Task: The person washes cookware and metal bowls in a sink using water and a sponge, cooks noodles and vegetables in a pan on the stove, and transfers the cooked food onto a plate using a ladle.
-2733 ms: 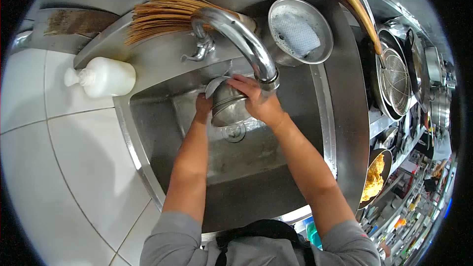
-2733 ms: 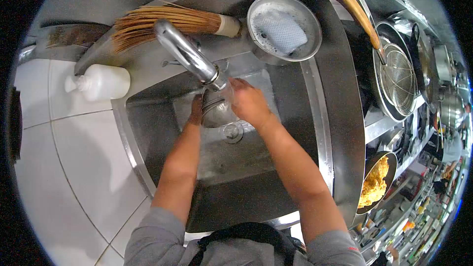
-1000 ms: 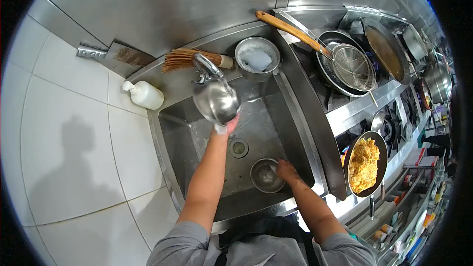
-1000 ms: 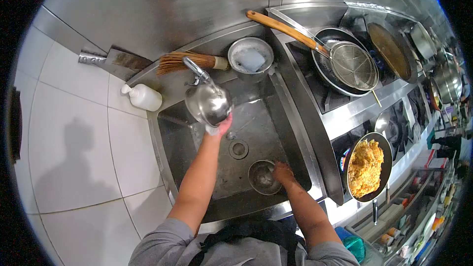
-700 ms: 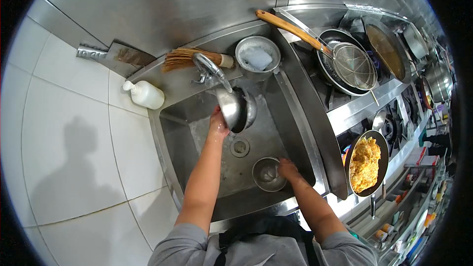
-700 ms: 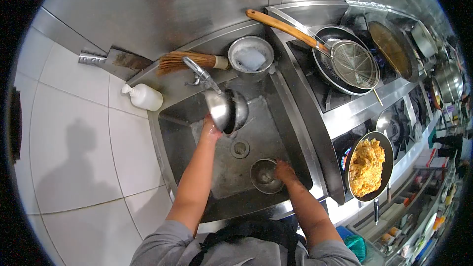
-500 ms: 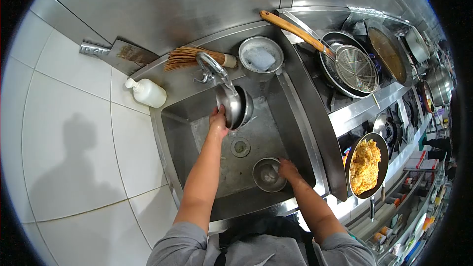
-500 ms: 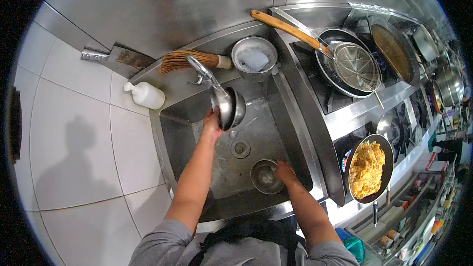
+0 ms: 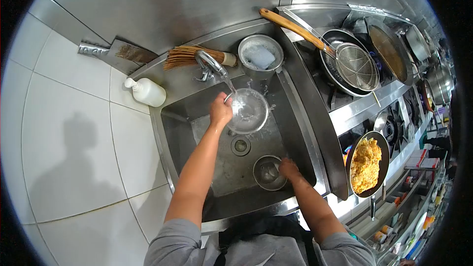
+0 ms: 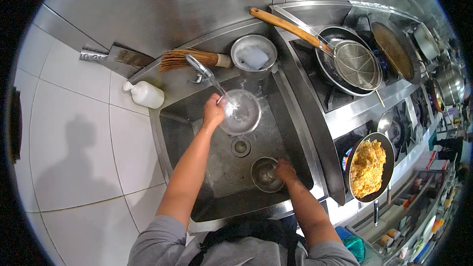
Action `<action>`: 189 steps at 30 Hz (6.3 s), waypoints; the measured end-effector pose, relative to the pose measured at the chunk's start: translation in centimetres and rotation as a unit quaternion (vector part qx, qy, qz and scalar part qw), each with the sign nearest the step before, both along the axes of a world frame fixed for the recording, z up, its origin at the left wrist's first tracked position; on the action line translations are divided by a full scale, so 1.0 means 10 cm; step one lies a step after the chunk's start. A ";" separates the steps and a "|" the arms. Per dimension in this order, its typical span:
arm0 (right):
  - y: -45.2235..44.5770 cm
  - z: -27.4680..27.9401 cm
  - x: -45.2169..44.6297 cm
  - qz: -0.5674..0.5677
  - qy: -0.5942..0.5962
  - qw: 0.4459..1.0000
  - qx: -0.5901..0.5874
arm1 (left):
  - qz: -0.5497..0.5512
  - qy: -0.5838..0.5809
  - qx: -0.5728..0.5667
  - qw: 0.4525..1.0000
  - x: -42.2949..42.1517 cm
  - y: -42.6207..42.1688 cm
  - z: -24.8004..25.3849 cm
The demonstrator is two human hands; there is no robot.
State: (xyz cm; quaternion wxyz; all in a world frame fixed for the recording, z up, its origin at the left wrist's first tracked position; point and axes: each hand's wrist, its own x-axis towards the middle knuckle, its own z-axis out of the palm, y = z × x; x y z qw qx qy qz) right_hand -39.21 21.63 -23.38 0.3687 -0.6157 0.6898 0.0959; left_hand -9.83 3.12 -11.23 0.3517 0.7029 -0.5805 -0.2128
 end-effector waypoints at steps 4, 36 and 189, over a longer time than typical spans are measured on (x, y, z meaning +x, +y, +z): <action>-0.12 -0.60 -0.12 0.085 -0.004 0.996 0.009 | 0.046 0.061 0.023 0.997 0.17 0.04 -0.24; -2.01 2.08 1.83 0.275 -0.216 0.845 -0.405 | -0.024 0.784 0.056 0.618 0.13 0.65 -0.48; 6.65 1.72 -4.93 -0.705 -0.395 0.525 -0.268 | -0.636 0.132 0.487 0.584 -7.32 6.00 0.65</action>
